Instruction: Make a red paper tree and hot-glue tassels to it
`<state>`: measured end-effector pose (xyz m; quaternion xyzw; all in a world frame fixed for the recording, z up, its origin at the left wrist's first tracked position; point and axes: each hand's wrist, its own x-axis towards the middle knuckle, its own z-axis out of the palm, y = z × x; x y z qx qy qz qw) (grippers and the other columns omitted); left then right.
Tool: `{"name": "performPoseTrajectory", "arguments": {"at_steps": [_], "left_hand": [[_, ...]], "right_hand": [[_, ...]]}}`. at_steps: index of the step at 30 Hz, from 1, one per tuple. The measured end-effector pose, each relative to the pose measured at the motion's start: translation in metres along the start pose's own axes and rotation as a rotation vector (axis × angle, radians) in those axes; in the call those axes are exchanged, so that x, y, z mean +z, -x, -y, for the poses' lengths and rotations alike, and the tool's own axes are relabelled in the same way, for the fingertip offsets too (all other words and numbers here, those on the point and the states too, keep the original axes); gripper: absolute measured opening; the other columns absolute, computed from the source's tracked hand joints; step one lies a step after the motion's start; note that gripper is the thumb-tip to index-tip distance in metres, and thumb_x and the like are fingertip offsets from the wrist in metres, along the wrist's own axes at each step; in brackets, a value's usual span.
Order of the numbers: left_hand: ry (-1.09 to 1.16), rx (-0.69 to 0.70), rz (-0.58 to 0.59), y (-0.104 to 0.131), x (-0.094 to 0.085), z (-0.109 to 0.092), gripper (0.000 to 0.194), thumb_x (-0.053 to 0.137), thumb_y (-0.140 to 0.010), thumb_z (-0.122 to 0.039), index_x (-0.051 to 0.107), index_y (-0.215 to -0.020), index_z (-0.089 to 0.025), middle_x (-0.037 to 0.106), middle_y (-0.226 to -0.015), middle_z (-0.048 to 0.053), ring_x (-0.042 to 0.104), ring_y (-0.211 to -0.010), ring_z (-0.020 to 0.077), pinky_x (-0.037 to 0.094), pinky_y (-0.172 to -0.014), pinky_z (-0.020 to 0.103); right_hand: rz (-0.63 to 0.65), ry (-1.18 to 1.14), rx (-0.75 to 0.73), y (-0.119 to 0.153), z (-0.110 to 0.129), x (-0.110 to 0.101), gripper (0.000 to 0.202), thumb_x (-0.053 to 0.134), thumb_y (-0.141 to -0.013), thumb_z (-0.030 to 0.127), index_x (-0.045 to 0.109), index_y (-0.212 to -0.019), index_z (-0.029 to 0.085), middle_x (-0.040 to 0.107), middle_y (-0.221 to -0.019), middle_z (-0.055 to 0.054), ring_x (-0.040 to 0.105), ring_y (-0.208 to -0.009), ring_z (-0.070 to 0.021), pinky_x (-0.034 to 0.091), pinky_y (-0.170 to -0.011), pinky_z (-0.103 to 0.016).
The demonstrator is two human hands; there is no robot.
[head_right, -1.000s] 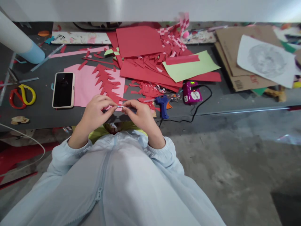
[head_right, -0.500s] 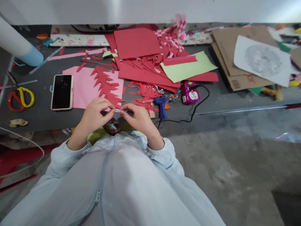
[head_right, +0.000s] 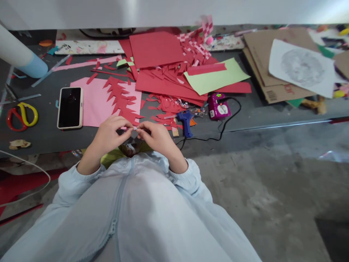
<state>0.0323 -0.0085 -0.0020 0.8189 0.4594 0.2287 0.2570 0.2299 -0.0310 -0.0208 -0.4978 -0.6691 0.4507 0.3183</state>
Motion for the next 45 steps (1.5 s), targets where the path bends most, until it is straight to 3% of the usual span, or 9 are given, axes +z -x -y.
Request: {"name": "performPoseTrajectory", "arguments": {"at_steps": [12, 27, 37, 41, 45], "left_hand": [[0.044, -0.034, -0.022, 0.000, -0.006, 0.004, 0.016, 0.057, -0.089, -0.028, 0.068, -0.081, -0.020, 0.072, -0.082, 0.002, 0.062, -0.080, 0.0172, 0.046, -0.080, 0.032], [0.055, -0.064, -0.125, 0.004, -0.022, 0.009, 0.016, 0.056, -0.087, -0.027, 0.068, -0.079, -0.020, 0.068, -0.076, 0.001, 0.058, -0.074, 0.0157, 0.045, -0.072, 0.030], [0.052, -0.050, -0.182, 0.002, -0.029, 0.012, 0.014, 0.057, -0.086, -0.027, 0.067, -0.079, -0.020, 0.069, -0.079, 0.001, 0.058, -0.075, 0.0149, 0.046, -0.071, 0.029], [0.040, -0.034, -0.176, 0.002, -0.031, 0.009, 0.014, 0.057, -0.087, -0.026, 0.067, -0.080, -0.020, 0.069, -0.078, 0.001, 0.057, -0.074, 0.0148, 0.046, -0.073, 0.030], [0.041, -0.020, -0.153, 0.001, -0.034, 0.005, 0.014, 0.057, -0.088, -0.027, 0.067, -0.081, -0.021, 0.070, -0.080, 0.001, 0.058, -0.075, 0.0148, 0.047, -0.076, 0.031]], "right_hand": [[-0.040, 0.028, 0.054, 0.001, -0.001, -0.005, 0.019, 0.059, -0.090, 0.031, 0.074, -0.094, 0.019, 0.076, -0.075, -0.003, 0.071, -0.069, -0.0173, 0.053, -0.069, -0.029], [-0.053, 0.037, 0.021, 0.001, -0.008, -0.008, 0.021, 0.061, -0.086, 0.032, 0.079, -0.087, 0.019, 0.076, -0.073, -0.004, 0.067, -0.066, -0.0169, 0.050, -0.061, -0.028], [0.031, 0.100, 0.011, 0.001, -0.009, -0.012, 0.022, 0.057, -0.089, 0.030, 0.075, -0.084, 0.019, 0.076, -0.075, -0.004, 0.068, -0.068, -0.0174, 0.049, -0.063, -0.028], [0.053, 0.179, -0.030, 0.002, -0.010, -0.021, 0.024, 0.055, -0.092, 0.030, 0.077, -0.096, 0.021, 0.077, -0.087, -0.006, 0.068, -0.074, -0.0181, 0.050, -0.066, -0.029], [-0.063, 0.240, -0.102, 0.000, -0.007, -0.026, 0.030, 0.051, -0.097, 0.034, 0.076, -0.106, 0.022, 0.075, -0.096, -0.008, 0.068, -0.085, -0.0196, 0.051, -0.070, -0.031]]}}
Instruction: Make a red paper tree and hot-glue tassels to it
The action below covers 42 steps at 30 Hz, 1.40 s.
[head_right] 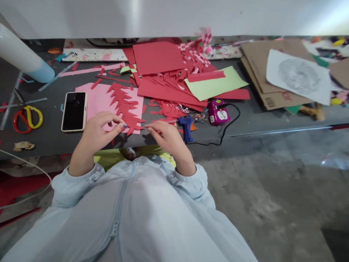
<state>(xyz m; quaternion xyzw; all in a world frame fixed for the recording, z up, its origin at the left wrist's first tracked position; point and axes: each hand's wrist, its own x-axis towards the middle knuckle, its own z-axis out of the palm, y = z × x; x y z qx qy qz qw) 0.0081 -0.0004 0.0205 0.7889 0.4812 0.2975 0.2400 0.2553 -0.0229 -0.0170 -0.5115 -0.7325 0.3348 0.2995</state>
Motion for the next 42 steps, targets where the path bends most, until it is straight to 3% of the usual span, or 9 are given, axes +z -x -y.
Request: {"name": "performPoseTrajectory", "arguments": {"at_steps": [3, 9, 14, 17, 28, 42], "left_hand": [[0.006, 0.008, 0.018, -0.001, 0.000, -0.004, 0.014, 0.057, -0.089, -0.027, 0.068, -0.081, -0.021, 0.070, -0.079, 0.001, 0.059, -0.076, 0.0150, 0.048, -0.077, 0.031], [0.016, 0.042, 0.047, -0.001, 0.003, -0.009, 0.015, 0.057, -0.089, -0.028, 0.067, -0.081, -0.021, 0.069, -0.077, 0.000, 0.058, -0.074, 0.0148, 0.046, -0.076, 0.030], [0.011, 0.033, 0.053, 0.000, 0.005, -0.009, 0.012, 0.057, -0.087, -0.024, 0.067, -0.081, -0.020, 0.068, -0.076, 0.000, 0.057, -0.074, 0.0151, 0.045, -0.073, 0.030], [0.002, -0.003, 0.048, 0.000, 0.004, -0.006, 0.013, 0.056, -0.087, -0.024, 0.067, -0.081, -0.020, 0.068, -0.077, 0.001, 0.057, -0.075, 0.0152, 0.045, -0.073, 0.030], [-0.006, -0.057, 0.049, 0.003, 0.004, -0.001, 0.015, 0.055, -0.087, -0.027, 0.066, -0.081, -0.019, 0.070, -0.081, 0.002, 0.059, -0.077, 0.0154, 0.046, -0.073, 0.029], [-0.027, -0.046, 0.068, 0.004, 0.001, 0.002, 0.015, 0.056, -0.086, -0.028, 0.066, -0.080, -0.019, 0.068, -0.078, 0.002, 0.057, -0.075, 0.0152, 0.045, -0.073, 0.030]], "right_hand": [[-0.050, -0.009, -0.049, -0.005, 0.009, 0.002, 0.031, 0.051, -0.098, 0.037, 0.075, -0.110, 0.022, 0.073, -0.100, -0.009, 0.067, -0.090, -0.0201, 0.051, -0.070, -0.030], [-0.021, -0.067, -0.110, -0.017, 0.027, 0.026, 0.030, 0.055, -0.096, 0.042, 0.071, -0.113, 0.023, 0.069, -0.108, -0.009, 0.064, -0.091, -0.0200, 0.050, -0.076, -0.031], [0.013, -0.080, -0.065, -0.020, 0.030, 0.038, 0.024, 0.053, -0.095, 0.039, 0.066, -0.087, 0.020, 0.063, -0.075, -0.003, 0.053, -0.064, -0.0150, 0.041, -0.062, -0.027], [0.052, -0.094, -0.032, -0.019, 0.032, 0.036, 0.025, 0.052, -0.096, 0.038, 0.064, -0.083, 0.020, 0.060, -0.068, 0.000, 0.050, -0.060, -0.0136, 0.037, -0.060, -0.026], [0.107, -0.205, 0.012, -0.014, 0.034, 0.030, 0.022, 0.050, -0.095, 0.032, 0.061, -0.081, 0.019, 0.071, -0.073, -0.001, 0.055, -0.058, -0.0121, 0.038, -0.060, -0.025], [0.134, -0.190, 0.006, -0.015, 0.036, 0.029, 0.024, 0.048, -0.095, 0.033, 0.058, -0.079, 0.019, 0.070, -0.072, -0.002, 0.054, -0.059, -0.0121, 0.038, -0.063, -0.025]]}}
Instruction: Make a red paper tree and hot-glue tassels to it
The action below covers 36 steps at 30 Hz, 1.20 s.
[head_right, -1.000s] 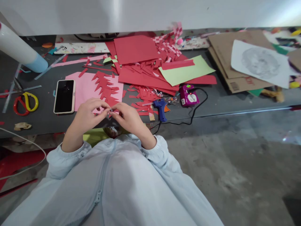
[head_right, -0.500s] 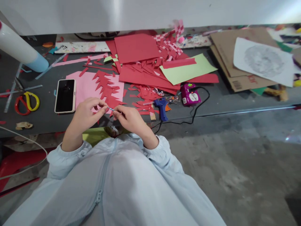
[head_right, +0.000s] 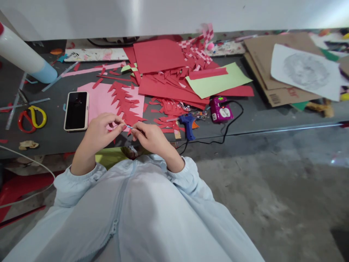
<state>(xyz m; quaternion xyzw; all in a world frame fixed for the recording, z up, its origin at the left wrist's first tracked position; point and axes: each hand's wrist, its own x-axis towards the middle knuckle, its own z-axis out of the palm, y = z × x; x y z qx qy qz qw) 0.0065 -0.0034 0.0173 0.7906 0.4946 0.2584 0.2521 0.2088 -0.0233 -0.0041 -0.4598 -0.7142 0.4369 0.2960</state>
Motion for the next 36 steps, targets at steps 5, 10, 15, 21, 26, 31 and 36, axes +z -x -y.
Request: {"name": "performPoseTrajectory", "arguments": {"at_steps": [5, 10, 15, 21, 26, 31, 36], "left_hand": [[0.009, 0.000, 0.002, 0.000, -0.001, 0.000, 0.014, 0.056, -0.087, -0.027, 0.066, -0.080, -0.019, 0.068, -0.078, 0.001, 0.057, -0.075, 0.0152, 0.044, -0.072, 0.030], [0.010, -0.001, 0.009, 0.000, 0.000, 0.000, 0.013, 0.057, -0.086, -0.026, 0.066, -0.081, -0.019, 0.068, -0.078, 0.001, 0.057, -0.075, 0.0152, 0.043, -0.072, 0.030], [0.011, -0.015, 0.012, 0.000, 0.001, 0.001, 0.014, 0.057, -0.087, -0.027, 0.066, -0.081, -0.019, 0.068, -0.078, 0.001, 0.057, -0.075, 0.0154, 0.043, -0.071, 0.030], [0.029, -0.004, 0.035, -0.001, 0.004, 0.001, 0.016, 0.056, -0.087, -0.028, 0.066, -0.079, -0.019, 0.067, -0.076, 0.001, 0.056, -0.073, 0.0151, 0.042, -0.070, 0.030], [0.030, 0.017, 0.059, -0.005, 0.008, -0.004, 0.016, 0.056, -0.087, -0.028, 0.066, -0.079, -0.019, 0.067, -0.076, 0.001, 0.056, -0.072, 0.0150, 0.042, -0.070, 0.030], [0.089, 0.061, 0.089, -0.014, 0.010, -0.015, 0.016, 0.057, -0.088, -0.028, 0.066, -0.080, -0.019, 0.070, -0.081, 0.002, 0.059, -0.076, 0.0151, 0.045, -0.074, 0.030], [0.094, 0.091, 0.165, -0.020, 0.013, -0.029, 0.015, 0.056, -0.089, -0.028, 0.067, -0.083, -0.019, 0.071, -0.082, 0.002, 0.059, -0.075, 0.0149, 0.046, -0.073, 0.030]], "right_hand": [[0.005, -0.002, 0.006, 0.000, 0.000, 0.000, 0.025, 0.048, -0.095, 0.035, 0.058, -0.078, 0.020, 0.070, -0.071, -0.002, 0.056, -0.060, -0.0129, 0.039, -0.064, -0.025], [0.005, 0.001, 0.012, 0.001, 0.000, 0.000, 0.025, 0.047, -0.096, 0.034, 0.058, -0.078, 0.020, 0.070, -0.071, -0.002, 0.055, -0.058, -0.0124, 0.038, -0.063, -0.025], [0.003, -0.004, 0.021, 0.002, -0.003, 0.001, 0.024, 0.048, -0.095, 0.034, 0.056, -0.077, 0.020, 0.070, -0.070, -0.002, 0.057, -0.061, -0.0132, 0.039, -0.064, -0.025], [0.032, 0.024, 0.036, 0.006, -0.005, -0.002, 0.025, 0.047, -0.095, 0.033, 0.057, -0.076, 0.020, 0.070, -0.071, -0.002, 0.058, -0.063, -0.0136, 0.040, -0.065, -0.025], [0.064, 0.080, 0.066, 0.010, -0.007, -0.008, 0.024, 0.048, -0.095, 0.031, 0.060, -0.077, 0.019, 0.071, -0.071, -0.002, 0.057, -0.060, -0.0132, 0.038, -0.062, -0.025], [-0.065, 0.155, 0.054, 0.022, -0.017, -0.016, 0.025, 0.048, -0.096, 0.032, 0.069, -0.097, 0.018, 0.075, -0.089, -0.006, 0.063, -0.072, -0.0162, 0.042, -0.068, -0.028], [-0.258, 0.269, 0.097, 0.041, -0.026, -0.037, 0.030, 0.049, -0.097, 0.037, 0.070, -0.111, 0.020, 0.073, -0.111, -0.010, 0.063, -0.078, -0.0187, 0.047, -0.072, -0.031]]}}
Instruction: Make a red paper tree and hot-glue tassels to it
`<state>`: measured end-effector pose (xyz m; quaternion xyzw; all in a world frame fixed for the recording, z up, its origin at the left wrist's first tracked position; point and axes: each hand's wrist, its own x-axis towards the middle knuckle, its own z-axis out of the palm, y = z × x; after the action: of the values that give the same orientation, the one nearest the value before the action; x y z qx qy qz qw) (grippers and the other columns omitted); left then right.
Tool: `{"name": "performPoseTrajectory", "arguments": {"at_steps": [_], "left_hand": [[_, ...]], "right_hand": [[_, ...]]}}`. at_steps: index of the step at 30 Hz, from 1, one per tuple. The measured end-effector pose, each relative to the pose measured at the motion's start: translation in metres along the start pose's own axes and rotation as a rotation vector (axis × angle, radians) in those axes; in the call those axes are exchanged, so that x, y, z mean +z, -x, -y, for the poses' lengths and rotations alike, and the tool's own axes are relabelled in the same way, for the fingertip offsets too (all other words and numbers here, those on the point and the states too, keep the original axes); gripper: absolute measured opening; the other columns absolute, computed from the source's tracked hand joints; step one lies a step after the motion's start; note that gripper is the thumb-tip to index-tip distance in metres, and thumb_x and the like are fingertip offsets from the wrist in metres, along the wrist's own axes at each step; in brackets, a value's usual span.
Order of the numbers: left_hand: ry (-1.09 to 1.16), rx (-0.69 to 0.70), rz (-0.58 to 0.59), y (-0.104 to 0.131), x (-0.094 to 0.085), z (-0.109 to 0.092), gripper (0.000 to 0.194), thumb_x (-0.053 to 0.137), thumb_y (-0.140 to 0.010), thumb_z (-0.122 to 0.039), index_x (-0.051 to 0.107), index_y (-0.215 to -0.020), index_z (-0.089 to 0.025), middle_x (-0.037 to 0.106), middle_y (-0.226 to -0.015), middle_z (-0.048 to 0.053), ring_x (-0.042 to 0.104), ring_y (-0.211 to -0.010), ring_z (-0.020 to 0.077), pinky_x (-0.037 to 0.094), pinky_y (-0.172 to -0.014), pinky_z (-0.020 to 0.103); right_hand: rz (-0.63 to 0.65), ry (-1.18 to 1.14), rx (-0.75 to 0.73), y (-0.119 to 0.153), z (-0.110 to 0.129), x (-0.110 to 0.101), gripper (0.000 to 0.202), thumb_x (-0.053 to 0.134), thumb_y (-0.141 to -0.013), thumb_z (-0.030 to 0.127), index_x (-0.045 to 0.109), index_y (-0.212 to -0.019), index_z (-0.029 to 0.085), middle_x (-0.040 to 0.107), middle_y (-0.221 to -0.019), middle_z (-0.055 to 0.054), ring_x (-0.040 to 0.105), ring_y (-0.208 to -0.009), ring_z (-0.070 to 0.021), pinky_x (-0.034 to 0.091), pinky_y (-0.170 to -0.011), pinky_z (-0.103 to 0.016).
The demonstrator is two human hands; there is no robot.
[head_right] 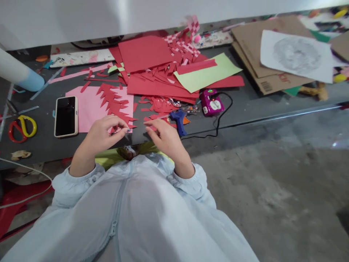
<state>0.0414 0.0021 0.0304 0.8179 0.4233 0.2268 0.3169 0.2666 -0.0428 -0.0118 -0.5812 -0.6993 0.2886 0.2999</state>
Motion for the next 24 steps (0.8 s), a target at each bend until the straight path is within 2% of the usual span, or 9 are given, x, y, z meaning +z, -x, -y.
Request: {"name": "performPoseTrajectory", "arguments": {"at_steps": [2, 5, 9, 15, 24], "left_hand": [[0.004, 0.016, 0.033, -0.003, 0.004, -0.004, 0.014, 0.056, -0.088, -0.026, 0.067, -0.083, -0.019, 0.072, -0.084, 0.002, 0.061, -0.078, 0.0152, 0.047, -0.074, 0.029], [0.017, 0.031, 0.080, -0.006, 0.009, -0.007, 0.014, 0.055, -0.089, -0.024, 0.067, -0.084, -0.019, 0.072, -0.086, 0.002, 0.063, -0.081, 0.0149, 0.049, -0.075, 0.028], [0.011, 0.041, 0.132, -0.011, 0.014, -0.012, 0.011, 0.056, -0.088, -0.021, 0.066, -0.084, -0.019, 0.071, -0.084, 0.001, 0.063, -0.081, 0.0137, 0.048, -0.075, 0.026], [0.008, 0.085, 0.203, -0.014, 0.015, -0.020, 0.011, 0.056, -0.089, -0.020, 0.066, -0.085, -0.019, 0.071, -0.085, 0.000, 0.063, -0.081, 0.0122, 0.048, -0.075, 0.024], [-0.002, 0.064, 0.245, -0.014, 0.019, -0.021, 0.012, 0.055, -0.090, -0.024, 0.067, -0.088, -0.020, 0.071, -0.086, 0.000, 0.063, -0.080, 0.0127, 0.049, -0.077, 0.025]], "right_hand": [[-0.119, 0.104, 0.096, 0.004, -0.009, -0.011, 0.030, 0.050, -0.096, 0.038, 0.071, -0.107, 0.020, 0.074, -0.106, -0.010, 0.062, -0.073, -0.0194, 0.047, -0.072, -0.033], [-0.276, 0.276, 0.260, 0.010, -0.026, -0.024, 0.029, 0.051, -0.093, 0.038, 0.071, -0.102, 0.019, 0.074, -0.097, -0.011, 0.061, -0.076, -0.0227, 0.047, -0.075, -0.036], [-0.377, 0.435, 0.397, 0.013, -0.047, -0.027, 0.033, 0.048, -0.092, 0.039, 0.068, -0.105, 0.016, 0.070, -0.098, -0.014, 0.060, -0.087, -0.0278, 0.045, -0.084, -0.041], [-0.355, 0.551, 0.526, 0.010, -0.056, -0.015, 0.044, 0.054, -0.091, 0.043, 0.062, -0.118, 0.010, 0.059, -0.116, -0.023, 0.054, -0.107, -0.0354, 0.043, -0.089, -0.046], [-0.296, 0.596, 0.581, 0.005, -0.058, -0.012, 0.043, 0.059, -0.089, 0.048, 0.061, -0.110, 0.010, 0.059, -0.109, -0.023, 0.059, -0.096, -0.0348, 0.046, -0.076, -0.042]]}}
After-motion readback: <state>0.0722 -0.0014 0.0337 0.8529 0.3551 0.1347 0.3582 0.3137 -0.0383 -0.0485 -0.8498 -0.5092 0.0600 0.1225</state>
